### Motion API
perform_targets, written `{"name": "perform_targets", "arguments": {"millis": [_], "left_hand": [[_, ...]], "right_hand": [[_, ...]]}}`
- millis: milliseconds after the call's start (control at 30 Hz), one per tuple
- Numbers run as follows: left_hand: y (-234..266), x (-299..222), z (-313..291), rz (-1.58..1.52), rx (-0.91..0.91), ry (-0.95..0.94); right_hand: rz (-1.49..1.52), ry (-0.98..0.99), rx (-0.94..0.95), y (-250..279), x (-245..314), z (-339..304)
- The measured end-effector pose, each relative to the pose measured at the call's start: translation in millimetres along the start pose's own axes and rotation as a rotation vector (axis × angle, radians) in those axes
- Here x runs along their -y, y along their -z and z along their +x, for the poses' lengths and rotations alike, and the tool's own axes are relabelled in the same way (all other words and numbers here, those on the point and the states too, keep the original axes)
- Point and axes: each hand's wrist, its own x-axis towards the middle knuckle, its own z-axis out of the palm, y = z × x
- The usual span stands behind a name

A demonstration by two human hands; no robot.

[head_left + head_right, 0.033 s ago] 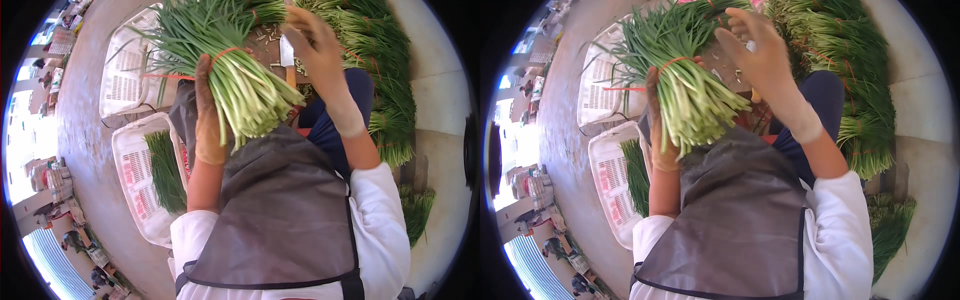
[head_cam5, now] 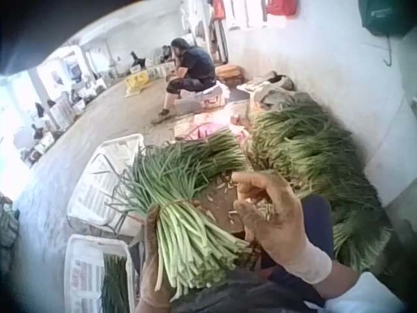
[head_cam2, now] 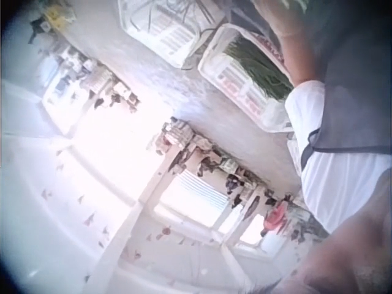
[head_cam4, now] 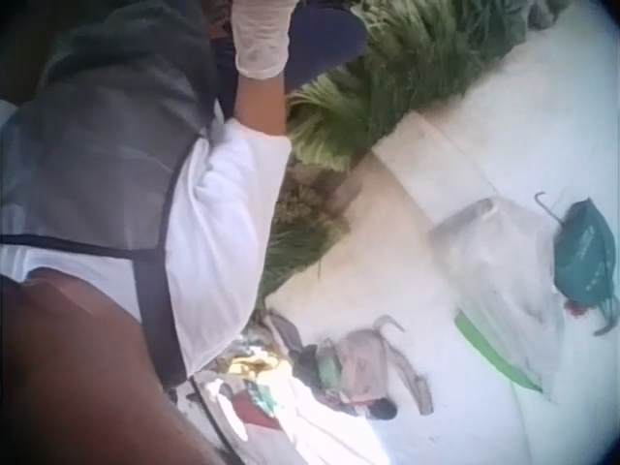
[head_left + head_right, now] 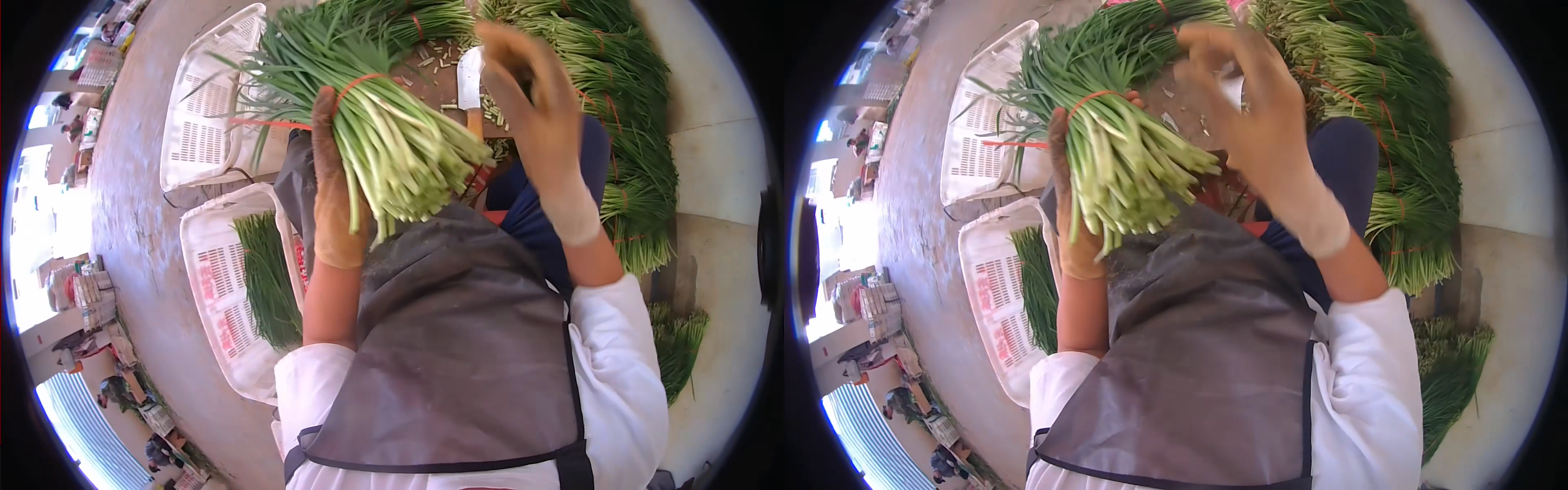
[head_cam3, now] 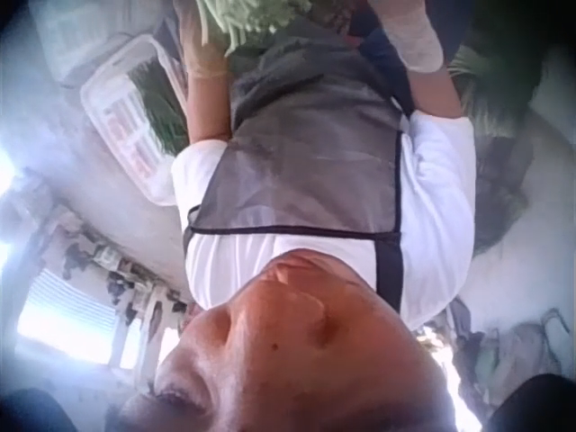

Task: The person prepares bundles of green vegetables by trimming the ends with a large knife and sorting through the stalks to remove debris. They gather the trimmed bundles and place them into plastic crates.

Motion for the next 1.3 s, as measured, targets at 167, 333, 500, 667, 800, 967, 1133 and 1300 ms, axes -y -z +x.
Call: {"name": "perform_targets", "arguments": {"millis": [167, 333, 500, 667, 800, 967, 1133, 1300], "left_hand": [[-1.2, -0.7, 16.9, 0.039, -0.124, -0.085], [6.4, -8.0, 12.2, 0.137, -0.187, -0.233], [31.9, -17.1, 14.2, 0.185, -0.090, -0.287], [54.0, -36.2, -2.8, 0.189, -0.255, -0.223], [56.8, -74.6, -38.1, 0.506, -0.232, -0.172], [94.2, -127.1, -120.3, 0.876, -0.240, 0.084], [119.7, -103.9, -126.9, 1.348, -0.021, 0.473], [112.2, -56.3, -119.4, 1.600, -0.019, 0.053]], "right_hand": [[-0.136, 0.328, 0.231, 8.1, 27.2, -50.0], [-0.366, 0.283, 0.187, -20.0, 26.3, -45.7], [-0.424, 0.214, 0.284, -31.9, 26.4, -43.9], [-0.096, -0.058, 0.515, -18.5, 8.7, -51.8], [0.277, -0.698, 0.868, -21.0, -52.9, -48.7], [0.181, -0.206, 0.840, -97.0, -93.9, -56.5], [0.397, -0.069, 0.906, -173.1, -185.4, -129.2], [0.853, -0.532, 0.759, -148.7, -126.4, -144.0]]}}
